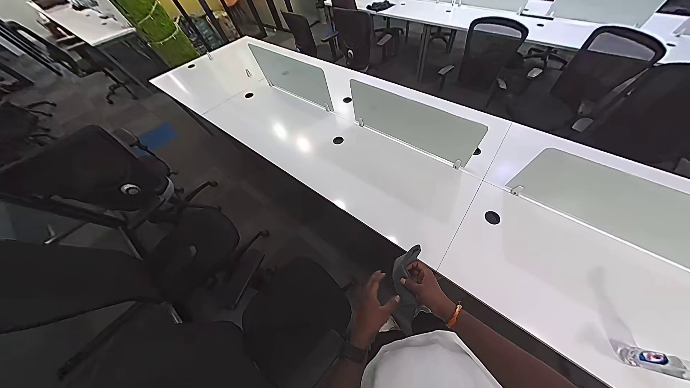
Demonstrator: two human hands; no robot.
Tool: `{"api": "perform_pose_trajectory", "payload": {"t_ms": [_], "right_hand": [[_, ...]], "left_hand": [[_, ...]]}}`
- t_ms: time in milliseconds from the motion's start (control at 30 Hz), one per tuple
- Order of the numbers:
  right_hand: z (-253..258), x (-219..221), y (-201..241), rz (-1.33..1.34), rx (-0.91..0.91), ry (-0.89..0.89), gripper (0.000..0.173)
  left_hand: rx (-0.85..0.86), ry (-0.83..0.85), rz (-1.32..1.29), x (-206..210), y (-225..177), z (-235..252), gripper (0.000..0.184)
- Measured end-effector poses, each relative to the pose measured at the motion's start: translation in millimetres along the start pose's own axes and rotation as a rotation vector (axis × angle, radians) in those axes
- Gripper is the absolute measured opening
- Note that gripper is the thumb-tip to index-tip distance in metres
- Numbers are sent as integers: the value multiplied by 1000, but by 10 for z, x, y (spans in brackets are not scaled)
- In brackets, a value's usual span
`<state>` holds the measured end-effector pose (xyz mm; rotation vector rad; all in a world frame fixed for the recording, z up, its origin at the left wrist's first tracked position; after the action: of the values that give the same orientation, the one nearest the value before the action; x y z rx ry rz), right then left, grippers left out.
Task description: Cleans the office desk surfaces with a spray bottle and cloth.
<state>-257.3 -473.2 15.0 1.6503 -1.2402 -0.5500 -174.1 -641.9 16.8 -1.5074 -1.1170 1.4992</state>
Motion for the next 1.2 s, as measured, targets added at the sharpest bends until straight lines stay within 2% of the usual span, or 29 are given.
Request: {"api": "perform_pose_trajectory", "payload": {"t_ms": [67,133,167,233,300,400,500,600,700,900,1000,1200], "right_hand": [[-30,109,-6,-55,-15,1,37],[-109,229,24,-61,-23,88,42],[-139,267,38,-64,-20,128,44],[-165,290,1,-62,-13,179,49],[-148,270,-91,-34,-19,203,56],[-179,233,-188,-43,0,144,60],[-169,272,-263,-218,45,29,45],[-171,366,-325,-337,91,54,46],[-188,463,-336,-335,101,95,51],[-231,549,-313,-311,64,144,28],[-223,513,-322,-361,16,58,24],[-124,295,-303,-516,-29,-156,27]], "left_hand": [[-7,116,-49,216,-104,-30,94],[-60,98,-106,332,-92,-53,104],[-87,68,-146,336,-79,-44,98],[-122,12,-243,280,-29,-32,70],[-150,-16,-394,190,36,-33,52],[-232,-99,-669,134,139,-77,42],[-287,-186,-822,108,200,-87,42],[-302,-221,-837,170,204,-124,41],[-341,-219,-815,241,225,-202,49],[-361,-261,-885,252,260,-306,47],[-308,-237,-883,233,258,-295,40],[-349,-226,-841,219,276,-335,46]]}}
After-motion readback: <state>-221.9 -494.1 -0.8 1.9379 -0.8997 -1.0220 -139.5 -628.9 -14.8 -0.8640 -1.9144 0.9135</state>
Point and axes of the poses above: each hand's wrist, its own z-axis towards the middle knuckle, its own x-axis out of the palm, y = z × x, the point moved 6 cm from there along z, towards the middle knuckle, and after that the axes turned 10 degrees about x, right-handed, at the moved point
